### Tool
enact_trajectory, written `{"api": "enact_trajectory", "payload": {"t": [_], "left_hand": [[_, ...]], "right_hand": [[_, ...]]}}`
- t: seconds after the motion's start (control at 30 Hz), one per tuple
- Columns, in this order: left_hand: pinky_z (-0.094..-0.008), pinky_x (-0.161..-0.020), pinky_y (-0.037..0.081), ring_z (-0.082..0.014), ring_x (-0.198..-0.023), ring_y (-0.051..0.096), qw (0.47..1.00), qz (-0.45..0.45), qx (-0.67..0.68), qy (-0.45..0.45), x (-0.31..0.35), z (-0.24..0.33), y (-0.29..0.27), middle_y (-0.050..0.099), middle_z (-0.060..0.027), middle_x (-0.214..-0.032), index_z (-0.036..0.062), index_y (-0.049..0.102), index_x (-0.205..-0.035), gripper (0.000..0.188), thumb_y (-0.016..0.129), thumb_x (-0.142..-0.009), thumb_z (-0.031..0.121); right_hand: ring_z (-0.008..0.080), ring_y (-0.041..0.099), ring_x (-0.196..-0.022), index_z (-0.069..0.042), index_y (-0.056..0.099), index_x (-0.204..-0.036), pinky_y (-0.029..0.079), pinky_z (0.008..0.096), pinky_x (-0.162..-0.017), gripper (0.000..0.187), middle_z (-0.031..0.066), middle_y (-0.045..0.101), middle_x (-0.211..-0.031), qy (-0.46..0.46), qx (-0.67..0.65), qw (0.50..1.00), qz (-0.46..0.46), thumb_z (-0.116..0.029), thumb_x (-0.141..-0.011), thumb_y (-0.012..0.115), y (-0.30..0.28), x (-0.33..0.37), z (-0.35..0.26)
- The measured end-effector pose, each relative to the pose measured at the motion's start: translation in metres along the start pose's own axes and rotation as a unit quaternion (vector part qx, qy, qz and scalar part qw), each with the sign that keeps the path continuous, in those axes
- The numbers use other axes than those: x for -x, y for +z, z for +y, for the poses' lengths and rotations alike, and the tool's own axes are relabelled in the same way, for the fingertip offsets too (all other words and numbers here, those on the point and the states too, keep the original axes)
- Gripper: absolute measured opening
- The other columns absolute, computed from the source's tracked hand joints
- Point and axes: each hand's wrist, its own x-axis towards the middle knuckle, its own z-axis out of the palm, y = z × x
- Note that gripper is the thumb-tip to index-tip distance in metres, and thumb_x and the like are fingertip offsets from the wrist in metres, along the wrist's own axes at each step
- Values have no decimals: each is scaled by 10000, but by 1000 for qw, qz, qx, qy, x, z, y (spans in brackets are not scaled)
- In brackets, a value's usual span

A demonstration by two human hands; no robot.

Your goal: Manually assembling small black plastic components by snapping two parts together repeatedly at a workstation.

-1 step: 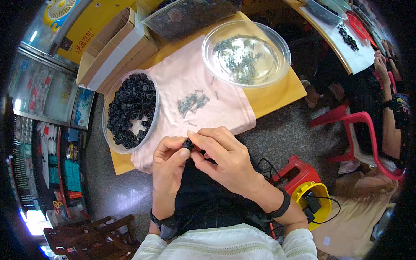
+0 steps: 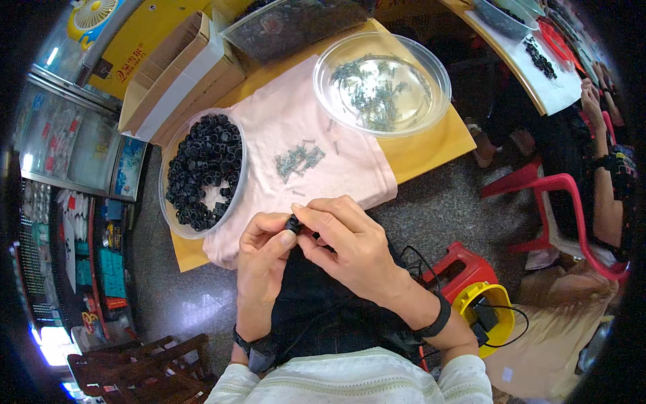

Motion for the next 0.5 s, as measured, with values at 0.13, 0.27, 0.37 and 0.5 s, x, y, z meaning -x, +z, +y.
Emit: {"api": "enact_trajectory", "payload": {"t": [0.13,0.27,0.37,0.5], "left_hand": [[-258,-843,495,-137,-915,609,997,10,59,-43,1,-3,3,637,-105,-1000,12,602,-946,158,623,-812,-69],[-238,-830,492,-118,-912,604,996,30,72,-31,2,-10,7,638,-95,-1002,17,607,-931,136,619,-823,-64],[-236,-827,493,-115,-906,602,997,31,69,-31,1,-12,9,638,-90,-998,18,609,-926,132,621,-822,-63],[-232,-825,492,-110,-900,599,996,42,67,-35,0,-16,9,637,-85,-995,16,610,-921,123,621,-825,-59]], "right_hand": [[230,585,-743,11,614,-1011,493,298,-634,391,100,599,-888,-26,24,999,5,41,-634,710,0,-2,2],[163,592,-699,-18,650,-1000,491,247,-569,376,89,621,-895,-42,43,998,16,57,-638,716,1,-2,7],[194,590,-700,-11,649,-980,485,266,-594,369,93,620,-881,-61,52,996,24,56,-623,715,-1,-2,9],[230,573,-719,19,615,-985,485,299,-622,370,99,603,-872,-71,72,995,20,38,-628,710,2,1,11]]}}
